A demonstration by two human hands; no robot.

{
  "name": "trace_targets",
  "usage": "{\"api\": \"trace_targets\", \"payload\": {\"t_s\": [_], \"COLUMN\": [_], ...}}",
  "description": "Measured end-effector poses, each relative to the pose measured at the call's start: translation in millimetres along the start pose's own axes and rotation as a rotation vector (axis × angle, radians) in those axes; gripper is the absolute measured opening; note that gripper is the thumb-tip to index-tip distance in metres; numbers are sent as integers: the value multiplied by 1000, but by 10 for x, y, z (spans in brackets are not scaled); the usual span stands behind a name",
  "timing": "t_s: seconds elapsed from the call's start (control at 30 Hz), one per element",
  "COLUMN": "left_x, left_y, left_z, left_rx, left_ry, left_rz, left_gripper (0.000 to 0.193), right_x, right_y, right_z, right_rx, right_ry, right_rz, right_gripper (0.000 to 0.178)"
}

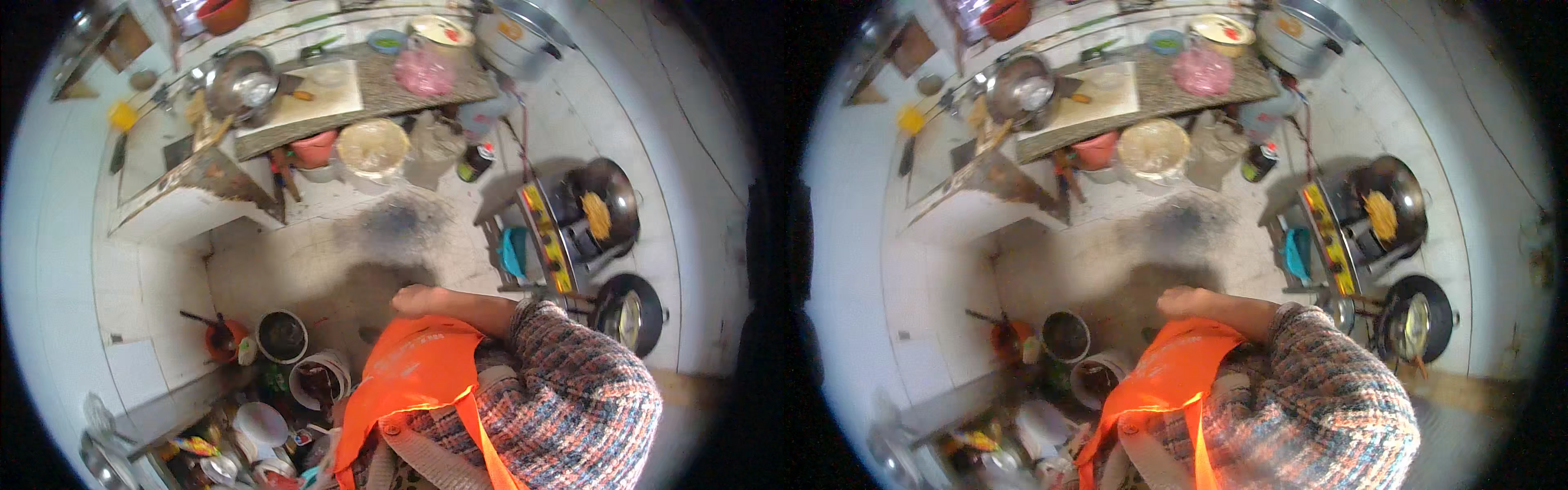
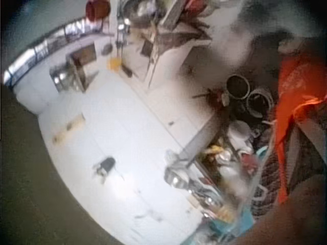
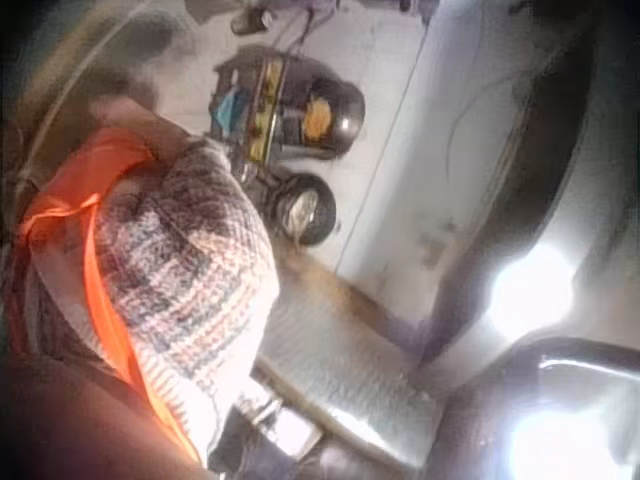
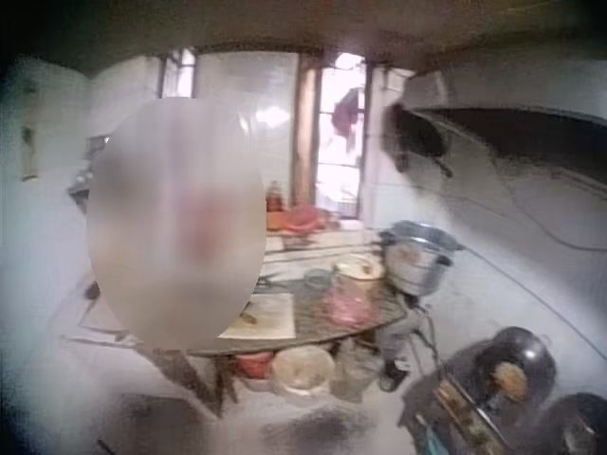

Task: The person retrieves a block of tofu from a refrigerator, places it in a bowl, and adds a yellow liquid. They then carry the bowl to a stove, ignite the burner, and stir the mixture. After washing the bowl and spoon, they return to the stove to continue stirring and later handle a tray of small food items.

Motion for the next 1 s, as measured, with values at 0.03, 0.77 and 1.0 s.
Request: {"api": "trace_targets", "payload": {"t_s": [0.03,0.77,1.0], "left_x": [110,1073,1402], "left_y": [9,942,1005], "left_z": [49,-390,64], "left_rx": [-73,619,607], "left_ry": [133,-1055,-1235], "left_rz": [-67,-188,-390], "left_gripper": [19,13,9], "right_x": [-33,1715,3885], "right_y": [-96,116,1733], "right_z": [13,-496,46], "right_rx": [-24,-144,141], "right_ry": [14,131,153], "right_rz": [-40,-441,-985], "right_gripper": [30,20,18]}}
Point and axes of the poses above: each hand's wrist, its own y-axis towards the middle knuckle, its own x-axis out of the back of the hand, z = x × y, the point moved 3 cm from there along y, towards the middle knuckle, and after that the axes turned 1 degree about x, right-handed, at the moved point
